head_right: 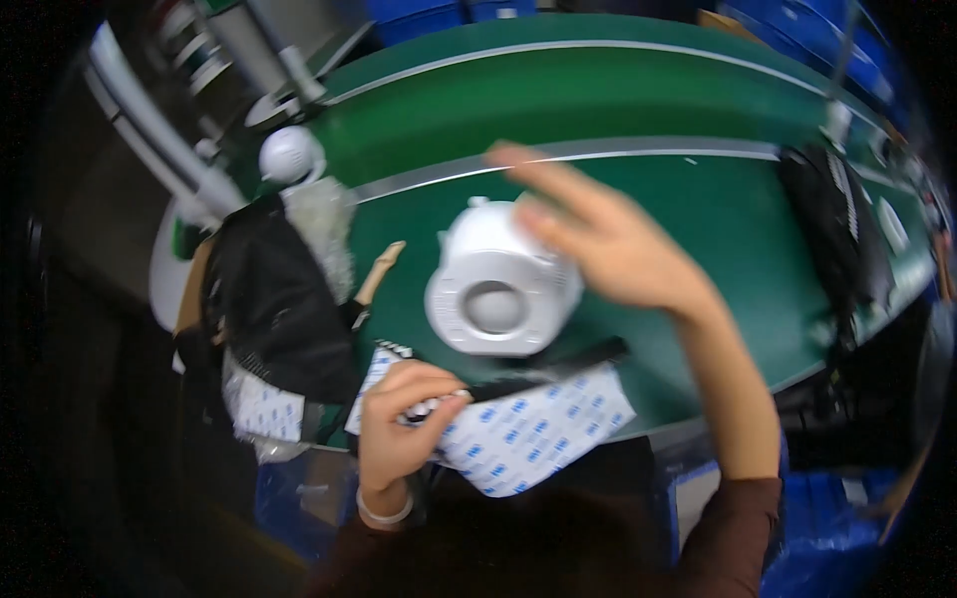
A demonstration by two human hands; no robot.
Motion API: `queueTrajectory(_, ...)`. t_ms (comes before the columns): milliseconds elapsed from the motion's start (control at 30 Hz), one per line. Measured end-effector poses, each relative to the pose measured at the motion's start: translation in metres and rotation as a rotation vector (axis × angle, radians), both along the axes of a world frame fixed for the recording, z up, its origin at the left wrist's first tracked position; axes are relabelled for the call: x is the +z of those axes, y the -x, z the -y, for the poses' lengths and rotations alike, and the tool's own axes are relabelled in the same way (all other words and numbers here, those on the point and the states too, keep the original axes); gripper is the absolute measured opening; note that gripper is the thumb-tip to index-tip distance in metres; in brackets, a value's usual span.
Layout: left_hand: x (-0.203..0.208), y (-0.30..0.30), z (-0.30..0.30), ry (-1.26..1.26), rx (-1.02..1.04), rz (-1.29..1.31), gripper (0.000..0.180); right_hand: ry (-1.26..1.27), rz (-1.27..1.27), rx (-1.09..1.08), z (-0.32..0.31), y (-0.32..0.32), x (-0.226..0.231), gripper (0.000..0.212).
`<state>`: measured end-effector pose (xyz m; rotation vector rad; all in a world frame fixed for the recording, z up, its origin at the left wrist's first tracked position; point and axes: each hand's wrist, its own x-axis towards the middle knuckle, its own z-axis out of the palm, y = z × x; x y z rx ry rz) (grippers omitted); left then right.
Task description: Apply adhesive pads to the base of security cameras on an assembly line.
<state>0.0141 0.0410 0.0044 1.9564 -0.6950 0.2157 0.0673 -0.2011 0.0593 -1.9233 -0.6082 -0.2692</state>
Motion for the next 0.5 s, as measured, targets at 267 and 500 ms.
queueTrajectory(267, 0.018, 0.021, 0.004, 0.164, -0.149, -0.059, 0.008, 0.504, 0.106, 0.119, -0.042, 0.077, 0.061, 0.030)
queueTrajectory(500, 0.010, 0.012, 0.020, 0.013, -0.211, 0.134, 0.007, 0.723, 0.032, -0.167, -0.029, 0.113, 0.020, 0.010)
